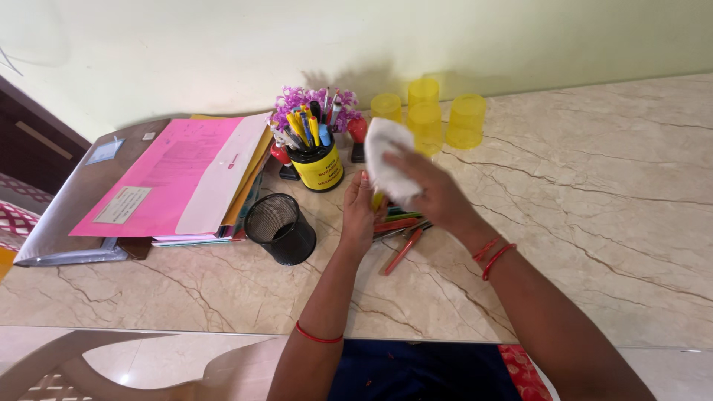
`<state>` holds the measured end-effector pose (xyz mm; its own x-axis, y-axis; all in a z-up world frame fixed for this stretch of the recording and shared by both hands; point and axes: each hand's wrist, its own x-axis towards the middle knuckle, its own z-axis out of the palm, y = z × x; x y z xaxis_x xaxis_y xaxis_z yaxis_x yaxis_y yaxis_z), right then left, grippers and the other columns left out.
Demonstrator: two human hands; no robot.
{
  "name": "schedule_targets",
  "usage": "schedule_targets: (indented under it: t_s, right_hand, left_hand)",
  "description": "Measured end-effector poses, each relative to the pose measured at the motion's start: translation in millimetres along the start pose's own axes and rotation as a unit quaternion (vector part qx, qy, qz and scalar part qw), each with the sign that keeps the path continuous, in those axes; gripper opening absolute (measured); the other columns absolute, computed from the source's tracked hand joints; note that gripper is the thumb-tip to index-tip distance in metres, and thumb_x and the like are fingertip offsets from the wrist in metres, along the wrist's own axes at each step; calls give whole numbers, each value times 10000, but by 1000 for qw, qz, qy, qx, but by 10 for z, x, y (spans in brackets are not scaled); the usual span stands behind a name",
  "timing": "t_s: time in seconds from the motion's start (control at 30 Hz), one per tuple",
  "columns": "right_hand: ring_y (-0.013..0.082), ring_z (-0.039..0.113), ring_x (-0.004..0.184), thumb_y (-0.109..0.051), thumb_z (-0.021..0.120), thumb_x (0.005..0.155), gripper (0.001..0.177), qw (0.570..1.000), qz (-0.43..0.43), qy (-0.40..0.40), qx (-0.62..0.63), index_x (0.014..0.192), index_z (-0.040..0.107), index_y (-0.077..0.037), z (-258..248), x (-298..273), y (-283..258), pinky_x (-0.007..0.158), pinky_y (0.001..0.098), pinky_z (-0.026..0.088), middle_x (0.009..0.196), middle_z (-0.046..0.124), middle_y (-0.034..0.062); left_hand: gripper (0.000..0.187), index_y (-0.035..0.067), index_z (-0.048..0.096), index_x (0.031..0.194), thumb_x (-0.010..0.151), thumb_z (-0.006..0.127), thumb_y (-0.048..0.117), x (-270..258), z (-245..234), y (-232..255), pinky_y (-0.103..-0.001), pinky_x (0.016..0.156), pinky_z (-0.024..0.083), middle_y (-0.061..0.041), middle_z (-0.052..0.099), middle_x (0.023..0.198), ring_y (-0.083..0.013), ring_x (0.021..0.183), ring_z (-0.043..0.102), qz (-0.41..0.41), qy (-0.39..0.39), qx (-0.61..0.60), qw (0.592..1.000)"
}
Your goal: The person cleans various stationery items on a table using a white cloth. They wipe pens, pencils, and a glue stick individually, then clean a black mesh pen holder before placing the items back inside.
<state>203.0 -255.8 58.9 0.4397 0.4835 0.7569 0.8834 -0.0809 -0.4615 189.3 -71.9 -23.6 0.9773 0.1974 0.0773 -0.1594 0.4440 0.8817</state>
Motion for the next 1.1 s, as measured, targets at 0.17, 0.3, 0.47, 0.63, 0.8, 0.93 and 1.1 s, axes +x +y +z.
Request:
schedule_targets:
  t_s: [0.17,0.3,0.47,0.63,0.8,0.93,1.1]
  right_hand:
    - [199,702,1161,-6,772,829,509,996,77,42,27,1321,698,-117,216,-96,24,981,307,567,1347,693,157]
    - [138,689,1078,60,671,980,356,955,178,164,169,1300,726,-88,108,-127,299,930,274,583,1206,749,133]
    - [130,699,1041,134,575,810,533,974,176,69,128,1291,691,-67,186,-117,225,885,261,561,1159,752,92]
    - [131,757,956,117,639,822,438,989,106,107,0,1210,728,-66,158,-185,235,827,267,592,1066,787,82]
    - [126,722,916,-9,705,996,166,940,185,268,103,1160,700,-40,53,-138,367,787,279,611,1055,765,96]
    - [239,718,1049,-14,675,902,512,988,130,43,77,1409,628,-73,19,-68,162,867,335,614,1339,669,165]
    - [401,575,1189,-54,798,728,701,987,42,-124,-91,1392,576,-83,349,-26,-177,969,449,486,1576,393,277]
  left_hand:
    - [244,163,586,1171,1070,476,356,-79,67,84,-217,439,355,22,603,794,-53,556,501,30,-17,20,999]
    - [289,121,560,1068,1103,462,391,-124,118,158,-216,433,337,-10,580,732,-62,515,452,11,-65,4,998]
    - [290,134,541,1037,1095,475,411,-115,134,157,-225,406,300,-34,556,690,-79,478,411,-27,-83,-6,996]
    - [323,116,560,1079,1076,479,429,-112,155,130,-220,430,294,-49,581,725,-87,503,429,-77,-60,-8,995]
    - [375,103,572,1162,1087,466,454,-121,140,87,-237,443,286,-29,523,719,-75,494,352,-32,-110,-49,992]
    - [622,43,557,1279,1133,378,620,-76,53,43,-236,477,380,-60,590,898,-71,548,439,0,-113,-66,991]
    - [914,123,421,1511,914,263,795,-41,-6,26,-392,952,539,-86,590,1375,-231,1199,622,-37,-13,-121,992]
